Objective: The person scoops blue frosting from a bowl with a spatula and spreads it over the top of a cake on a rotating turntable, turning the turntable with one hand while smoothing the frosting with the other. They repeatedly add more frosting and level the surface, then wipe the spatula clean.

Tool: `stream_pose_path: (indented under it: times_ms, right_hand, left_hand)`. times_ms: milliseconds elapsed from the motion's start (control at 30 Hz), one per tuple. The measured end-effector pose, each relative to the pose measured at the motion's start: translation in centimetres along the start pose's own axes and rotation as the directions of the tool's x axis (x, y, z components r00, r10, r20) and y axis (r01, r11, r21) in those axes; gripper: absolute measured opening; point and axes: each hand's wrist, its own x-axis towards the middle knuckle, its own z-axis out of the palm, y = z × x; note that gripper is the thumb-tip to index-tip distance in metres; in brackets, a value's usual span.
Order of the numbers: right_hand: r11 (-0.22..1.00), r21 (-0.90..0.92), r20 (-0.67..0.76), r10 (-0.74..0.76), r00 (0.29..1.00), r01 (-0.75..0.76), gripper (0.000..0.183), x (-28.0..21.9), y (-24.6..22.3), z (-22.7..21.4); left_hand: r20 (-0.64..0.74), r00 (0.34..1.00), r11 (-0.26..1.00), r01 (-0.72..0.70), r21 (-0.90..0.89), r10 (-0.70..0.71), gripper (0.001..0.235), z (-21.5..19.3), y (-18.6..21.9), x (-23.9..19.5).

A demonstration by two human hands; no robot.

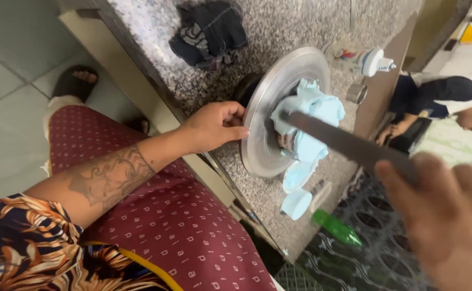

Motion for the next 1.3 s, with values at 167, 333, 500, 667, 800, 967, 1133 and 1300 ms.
stream_pose_path:
  times_ms: [167,333,500,667,800,967,1133,1300]
  right_hand:
    - [0.998,-0.038,0.074,-0.044,0.996,0.047,0.061,-0.1,1.0,1.0]
    - [0.996,0.053,-0.038,-0.066,0.997,0.068,0.056,0.0,3.4,4.6]
    - [0.972,0.209,-0.009,-0.105,0.994,0.105,0.042,-2.4,5.2,8.2]
    - [0.973,0.189,-0.052,-0.121,0.991,0.129,0.052,1.2,3.3,1.9]
    - [0.935,0.354,-0.191,0.051,0.980,0.020,0.048,0.6,4.3,4.9]
    - [0.978,0.209,0.192,-0.050,0.980,0.009,0.043,-3.0,6.3,10.9]
    - [0.987,0.146,0.076,-0.074,0.994,0.062,0.036,-1.8,4.4,7.8]
    - [0.821,0.503,0.516,-0.033,0.856,-0.271,0.047,-5.2,8.0,14.8]
  left_hand:
    - [-0.060,0.998,0.996,-0.032,0.086,0.037,0.025,-0.2,1.1,-0.2]
    - [0.032,0.999,0.981,0.003,0.196,-0.009,0.027,-0.6,2.0,-0.8]
    - [0.058,0.998,0.984,-0.034,0.177,0.024,0.031,-1.4,2.0,-0.5]
    - [0.026,0.998,0.980,0.044,0.194,-0.051,0.031,-1.2,3.0,-0.3]
    - [0.076,0.990,0.956,0.093,0.280,-0.119,0.031,-0.9,3.3,-0.9]
    - [0.066,0.991,0.958,0.095,0.270,-0.117,0.038,-1.1,3.3,-1.2]
    - [0.033,0.996,0.958,0.068,0.278,-0.080,0.039,-1.0,2.6,-0.7]
    - [0.061,0.991,0.952,0.094,0.290,-0.116,0.042,-0.8,3.8,-1.2]
